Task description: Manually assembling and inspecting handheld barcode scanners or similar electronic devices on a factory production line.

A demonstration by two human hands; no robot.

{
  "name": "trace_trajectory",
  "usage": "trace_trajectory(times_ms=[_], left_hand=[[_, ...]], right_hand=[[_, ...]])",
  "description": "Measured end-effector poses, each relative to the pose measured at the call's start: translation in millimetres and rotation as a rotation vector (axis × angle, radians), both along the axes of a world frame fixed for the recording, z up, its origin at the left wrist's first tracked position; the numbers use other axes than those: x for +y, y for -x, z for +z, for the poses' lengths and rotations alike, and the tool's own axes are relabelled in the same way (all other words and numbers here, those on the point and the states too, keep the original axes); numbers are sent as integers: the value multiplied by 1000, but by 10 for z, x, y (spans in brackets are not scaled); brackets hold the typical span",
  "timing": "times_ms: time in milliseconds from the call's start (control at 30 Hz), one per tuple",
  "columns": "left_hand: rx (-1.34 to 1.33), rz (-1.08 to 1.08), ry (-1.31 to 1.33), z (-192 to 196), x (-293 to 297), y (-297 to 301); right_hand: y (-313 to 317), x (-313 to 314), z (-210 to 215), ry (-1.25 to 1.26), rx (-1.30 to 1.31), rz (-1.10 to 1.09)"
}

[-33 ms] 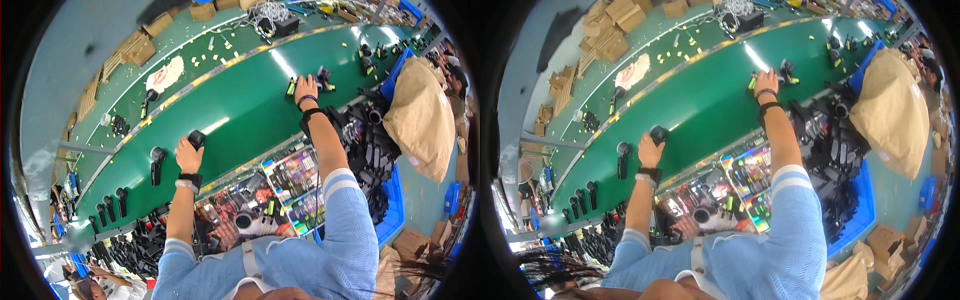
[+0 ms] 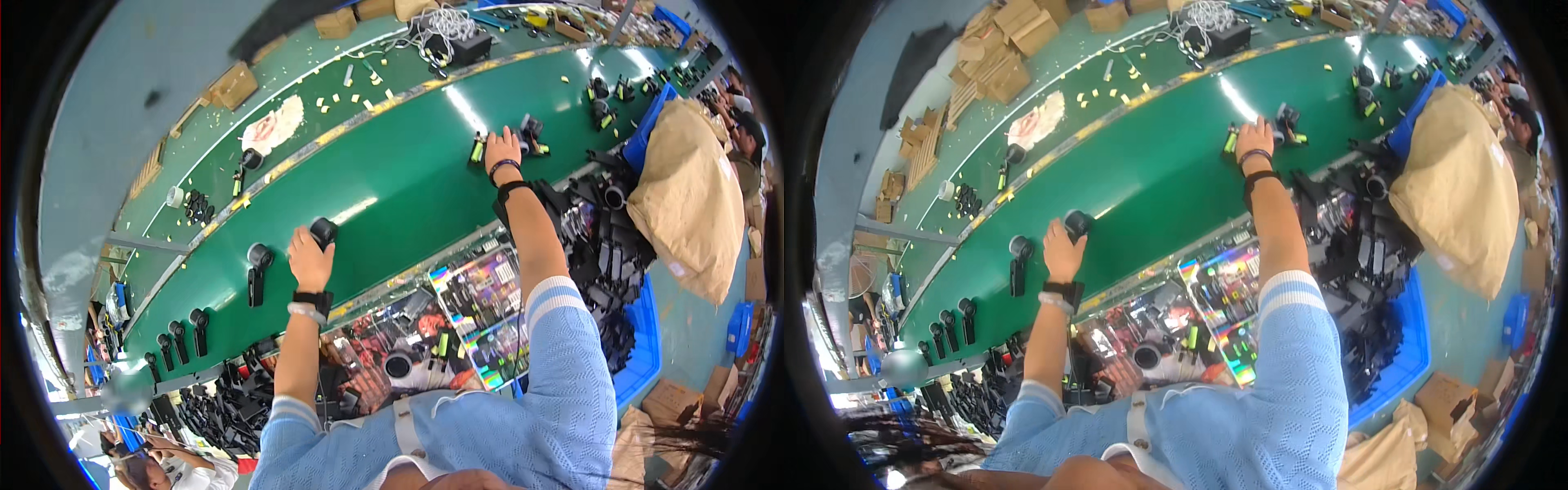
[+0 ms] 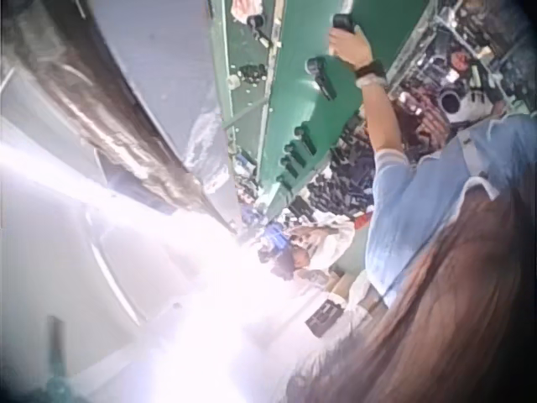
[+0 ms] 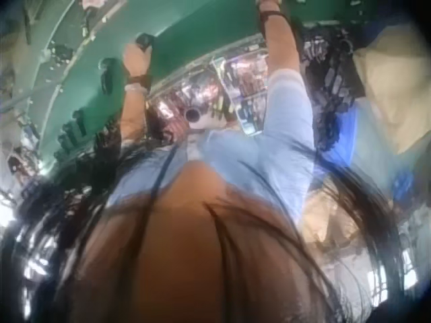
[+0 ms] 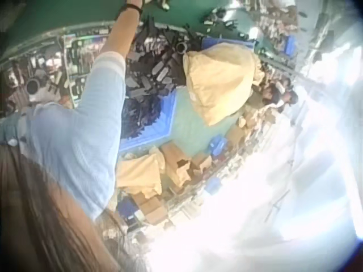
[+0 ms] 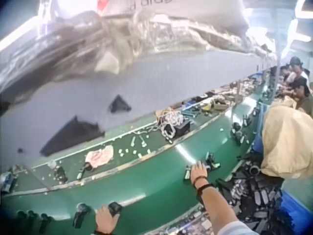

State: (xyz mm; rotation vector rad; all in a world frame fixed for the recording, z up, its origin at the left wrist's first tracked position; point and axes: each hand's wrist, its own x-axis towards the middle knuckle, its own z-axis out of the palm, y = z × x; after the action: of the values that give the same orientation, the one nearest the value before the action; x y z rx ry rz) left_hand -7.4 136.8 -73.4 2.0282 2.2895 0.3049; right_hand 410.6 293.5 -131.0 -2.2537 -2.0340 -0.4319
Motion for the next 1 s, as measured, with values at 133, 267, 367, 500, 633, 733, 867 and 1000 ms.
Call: trace_trajectory(times_ms=[133,267,367,500,633,733,867,1000], left_hand=[[-568,-166,-188,153,-222,-227],[-1622,157,39,-2,-401,-442],[-2024,281,254,-172,-477,-424],[-2069,169,1105,-77,-888,-635],[-2204,243,995,208,-1434,-762],[-1815,-61,615,425,-1660,-784],[-1546,-325,285,567,-1882,-846],[-1590,-188,292,578,-2021,-944]], right_hand=[[289,-241,4,58,-76,413],[913,-1124,352,-50,334,798],[1285,-1837,929,-6,814,871],[1533,-2447,1126,71,1055,926],[1612,-2777,1258,76,1100,905],[1599,-2928,1345,91,1053,931],[1621,-3083,1402,24,991,888],[1690,-3190,1423,-130,901,837]])
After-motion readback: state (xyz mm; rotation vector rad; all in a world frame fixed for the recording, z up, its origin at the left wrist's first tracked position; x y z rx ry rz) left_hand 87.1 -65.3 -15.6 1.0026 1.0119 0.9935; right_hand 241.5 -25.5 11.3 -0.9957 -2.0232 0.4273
